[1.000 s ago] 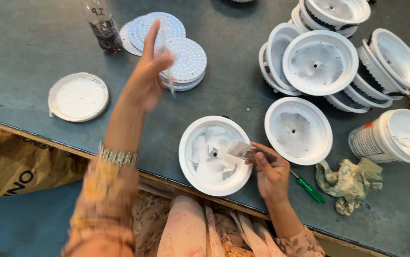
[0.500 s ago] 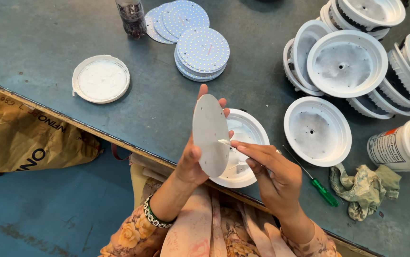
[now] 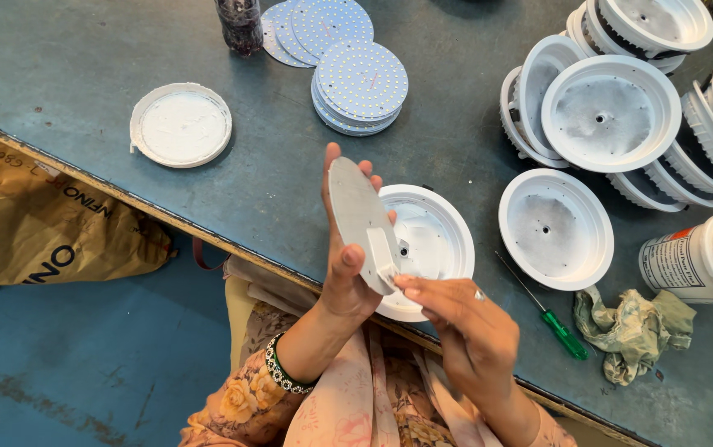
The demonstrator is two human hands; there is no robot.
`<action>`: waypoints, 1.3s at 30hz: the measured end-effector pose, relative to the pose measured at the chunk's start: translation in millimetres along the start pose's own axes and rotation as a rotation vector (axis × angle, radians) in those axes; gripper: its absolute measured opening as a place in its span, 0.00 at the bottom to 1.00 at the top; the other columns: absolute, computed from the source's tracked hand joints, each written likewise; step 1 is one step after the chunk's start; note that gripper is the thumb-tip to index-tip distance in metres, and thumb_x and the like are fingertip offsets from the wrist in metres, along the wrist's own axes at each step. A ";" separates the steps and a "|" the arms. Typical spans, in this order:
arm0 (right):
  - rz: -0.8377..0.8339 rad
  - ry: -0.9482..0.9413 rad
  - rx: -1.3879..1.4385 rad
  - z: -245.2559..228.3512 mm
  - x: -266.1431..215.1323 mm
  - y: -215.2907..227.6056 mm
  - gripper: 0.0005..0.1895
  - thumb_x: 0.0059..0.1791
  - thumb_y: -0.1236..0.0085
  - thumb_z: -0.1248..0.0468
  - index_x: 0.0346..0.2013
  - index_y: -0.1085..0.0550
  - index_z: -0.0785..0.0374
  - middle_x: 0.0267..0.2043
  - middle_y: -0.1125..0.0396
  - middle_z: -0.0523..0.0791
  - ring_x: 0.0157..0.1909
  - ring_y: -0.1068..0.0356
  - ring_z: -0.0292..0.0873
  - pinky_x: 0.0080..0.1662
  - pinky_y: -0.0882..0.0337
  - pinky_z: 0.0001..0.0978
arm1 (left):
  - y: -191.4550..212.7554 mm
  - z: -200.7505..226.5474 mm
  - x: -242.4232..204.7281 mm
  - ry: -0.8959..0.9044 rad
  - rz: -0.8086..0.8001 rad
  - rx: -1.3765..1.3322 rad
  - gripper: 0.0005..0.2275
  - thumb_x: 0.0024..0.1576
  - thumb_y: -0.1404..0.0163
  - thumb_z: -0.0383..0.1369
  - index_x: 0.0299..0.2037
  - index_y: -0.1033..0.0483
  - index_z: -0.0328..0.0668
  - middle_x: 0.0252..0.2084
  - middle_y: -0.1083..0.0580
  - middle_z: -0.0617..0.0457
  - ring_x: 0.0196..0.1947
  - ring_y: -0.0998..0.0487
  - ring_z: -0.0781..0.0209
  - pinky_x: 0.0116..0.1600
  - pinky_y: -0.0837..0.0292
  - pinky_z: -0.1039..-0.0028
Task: The person scoops white paste from a container using a small spatula and applies it to the interior of white circular plastic housings. The person repeatedly picks up a housing, applies the paste, and places it back on the table.
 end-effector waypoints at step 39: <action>-0.501 -0.339 -1.012 214.1 -35.4 323.9 0.17 0.44 0.40 0.70 0.45 0.17 0.51 0.49 0.23 0.42 0.49 0.25 0.48 0.52 0.27 0.40 | 154.5 -24.3 38.5 0.331 -0.001 -1.098 0.25 0.71 0.69 0.49 0.75 0.44 0.46 0.72 0.41 0.44 0.71 0.42 0.32 0.72 0.58 0.25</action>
Point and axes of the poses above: each hand's wrist, its own x-axis towards the middle knuckle, its own y-axis out of the back of the hand, z = x × y, the point moved 9 cm from there along x, towards the middle knuckle
